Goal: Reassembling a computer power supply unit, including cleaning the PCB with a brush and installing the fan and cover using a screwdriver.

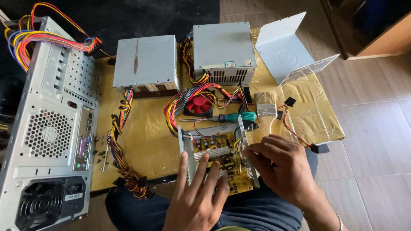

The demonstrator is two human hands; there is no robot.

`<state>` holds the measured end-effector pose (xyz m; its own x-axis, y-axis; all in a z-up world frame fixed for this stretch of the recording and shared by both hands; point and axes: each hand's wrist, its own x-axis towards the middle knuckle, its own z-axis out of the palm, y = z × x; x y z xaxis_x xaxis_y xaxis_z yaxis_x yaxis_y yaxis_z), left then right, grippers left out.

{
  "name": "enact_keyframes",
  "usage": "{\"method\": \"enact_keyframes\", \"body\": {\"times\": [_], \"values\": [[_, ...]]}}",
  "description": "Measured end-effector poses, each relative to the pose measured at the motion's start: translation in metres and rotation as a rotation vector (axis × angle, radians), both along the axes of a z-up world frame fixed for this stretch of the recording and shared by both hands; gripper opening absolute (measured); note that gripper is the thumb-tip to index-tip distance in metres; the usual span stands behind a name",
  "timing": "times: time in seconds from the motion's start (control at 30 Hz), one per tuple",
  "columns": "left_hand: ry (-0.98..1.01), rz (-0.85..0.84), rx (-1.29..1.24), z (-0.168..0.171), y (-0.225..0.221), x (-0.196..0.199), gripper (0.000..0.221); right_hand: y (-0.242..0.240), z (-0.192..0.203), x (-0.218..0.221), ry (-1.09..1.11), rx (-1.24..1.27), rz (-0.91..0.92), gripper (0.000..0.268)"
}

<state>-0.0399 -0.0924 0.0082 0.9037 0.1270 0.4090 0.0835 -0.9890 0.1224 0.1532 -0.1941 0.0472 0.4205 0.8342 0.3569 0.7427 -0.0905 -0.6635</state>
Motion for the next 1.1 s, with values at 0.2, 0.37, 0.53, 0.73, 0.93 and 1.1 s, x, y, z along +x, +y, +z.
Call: {"method": "enact_keyframes", "body": {"times": [0.2,0.37,0.53,0.73,0.93,1.1], "values": [[-0.024,0.005,-0.024,-0.006,-0.003,0.000,0.006,-0.001,0.004,-0.008,-0.385,0.035,0.077,0.006],[-0.094,0.034,-0.043,-0.010,-0.006,0.000,0.006,-0.001,0.002,-0.013,-0.368,0.071,0.007,0.009],[-0.114,0.049,-0.096,-0.004,-0.004,-0.001,0.011,-0.012,-0.008,-0.023,-0.195,-0.034,-0.223,0.023],[-0.116,0.058,-0.092,-0.003,-0.007,0.002,0.009,-0.015,-0.018,-0.024,0.019,-0.132,-0.177,0.023],[-0.067,0.123,-0.095,-0.007,-0.003,0.001,0.011,-0.015,-0.023,-0.025,0.043,-0.120,-0.173,0.023],[0.003,0.167,-0.093,-0.016,-0.006,-0.002,0.013,-0.015,-0.027,-0.026,0.036,-0.102,-0.185,0.024]]}}
